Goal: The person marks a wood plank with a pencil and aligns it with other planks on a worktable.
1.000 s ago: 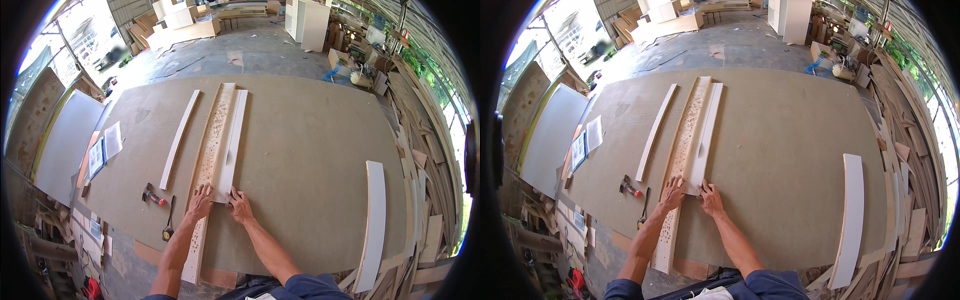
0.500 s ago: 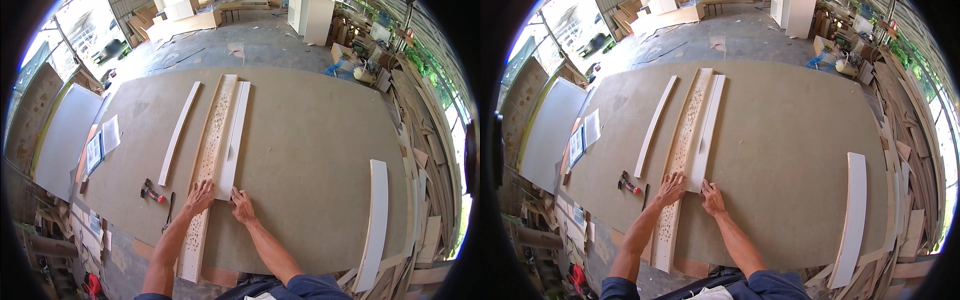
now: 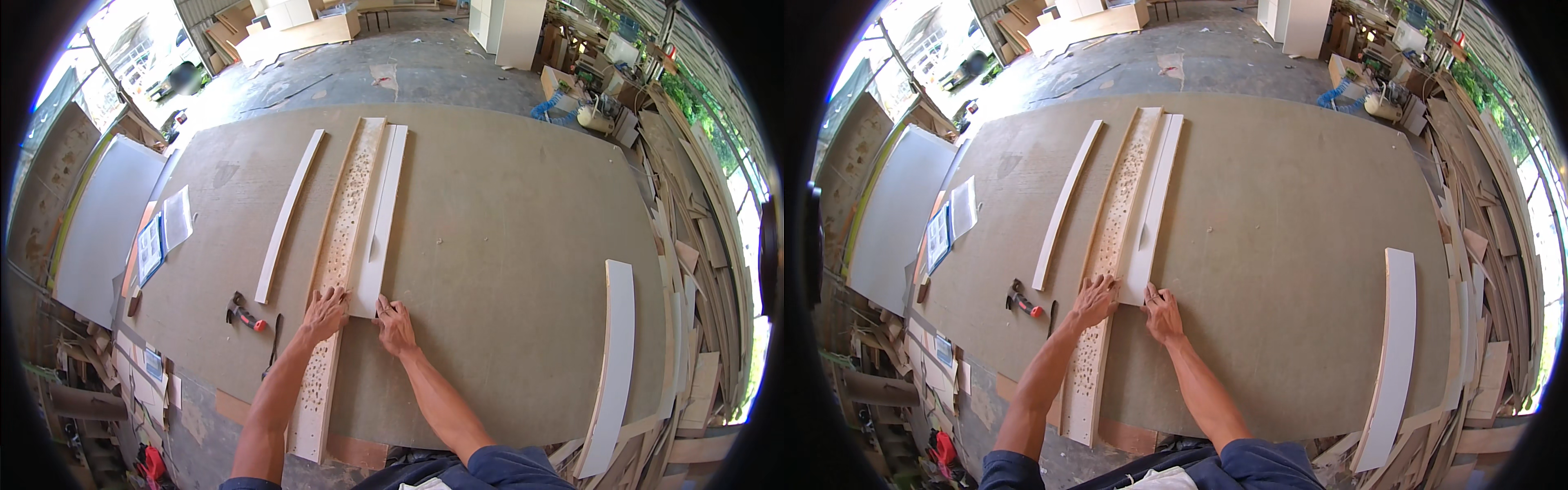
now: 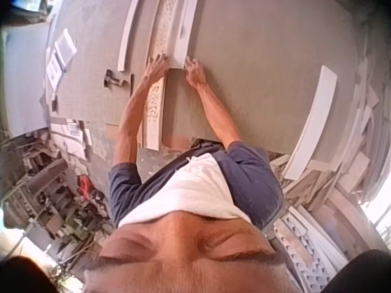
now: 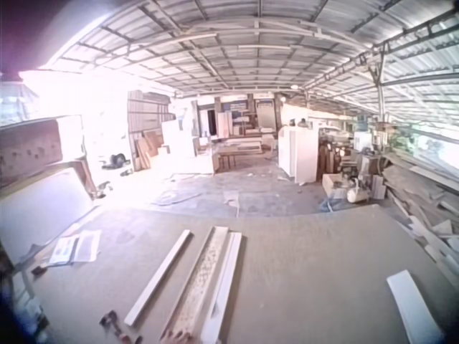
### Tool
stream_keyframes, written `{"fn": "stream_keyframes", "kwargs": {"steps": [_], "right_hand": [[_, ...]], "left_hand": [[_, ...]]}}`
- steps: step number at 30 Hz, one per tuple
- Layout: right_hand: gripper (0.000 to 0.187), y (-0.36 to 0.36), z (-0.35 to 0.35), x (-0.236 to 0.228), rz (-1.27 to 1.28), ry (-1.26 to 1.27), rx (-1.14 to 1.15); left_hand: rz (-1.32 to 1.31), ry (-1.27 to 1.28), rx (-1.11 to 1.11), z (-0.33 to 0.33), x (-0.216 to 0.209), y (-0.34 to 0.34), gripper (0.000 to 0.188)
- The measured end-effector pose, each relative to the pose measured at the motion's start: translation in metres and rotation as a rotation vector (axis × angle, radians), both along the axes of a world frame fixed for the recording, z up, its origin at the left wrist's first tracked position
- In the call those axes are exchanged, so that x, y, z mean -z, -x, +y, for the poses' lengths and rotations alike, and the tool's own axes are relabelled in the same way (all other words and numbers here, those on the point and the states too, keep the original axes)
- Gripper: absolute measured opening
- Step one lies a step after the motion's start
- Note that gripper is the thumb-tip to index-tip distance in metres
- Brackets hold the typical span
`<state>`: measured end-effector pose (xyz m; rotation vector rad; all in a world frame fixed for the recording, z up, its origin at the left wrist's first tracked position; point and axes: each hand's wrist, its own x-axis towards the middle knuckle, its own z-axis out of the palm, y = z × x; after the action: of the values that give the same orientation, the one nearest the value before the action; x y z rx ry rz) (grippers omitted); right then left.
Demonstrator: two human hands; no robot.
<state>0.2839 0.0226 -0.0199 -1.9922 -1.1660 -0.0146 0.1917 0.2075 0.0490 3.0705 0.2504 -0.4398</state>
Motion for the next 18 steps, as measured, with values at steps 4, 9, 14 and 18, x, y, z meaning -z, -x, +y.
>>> {"fn": "stream_keyframes", "kwargs": {"steps": [4, 9, 14, 18], "right_hand": [[0.052, -0.007, 0.003, 0.001, 0.009, 0.012, 0.003], [0.048, -0.016, 0.009, 0.005, -0.021, 0.038, 0.013], [0.048, -0.027, 0.014, 0.009, -0.034, 0.032, 0.025], [0.053, -0.033, 0.019, 0.003, 0.004, 0.028, 0.012]], "left_hand": [[-0.031, -0.011, 0.015, 0.003, -0.001, -0.006, 0.061], [-0.066, -0.010, 0.008, 0.007, -0.002, -0.015, 0.058], [-0.036, -0.005, 0.001, 0.010, -0.006, -0.028, 0.058], [-0.002, -0.003, -0.010, 0.016, -0.004, -0.035, 0.060]]}}
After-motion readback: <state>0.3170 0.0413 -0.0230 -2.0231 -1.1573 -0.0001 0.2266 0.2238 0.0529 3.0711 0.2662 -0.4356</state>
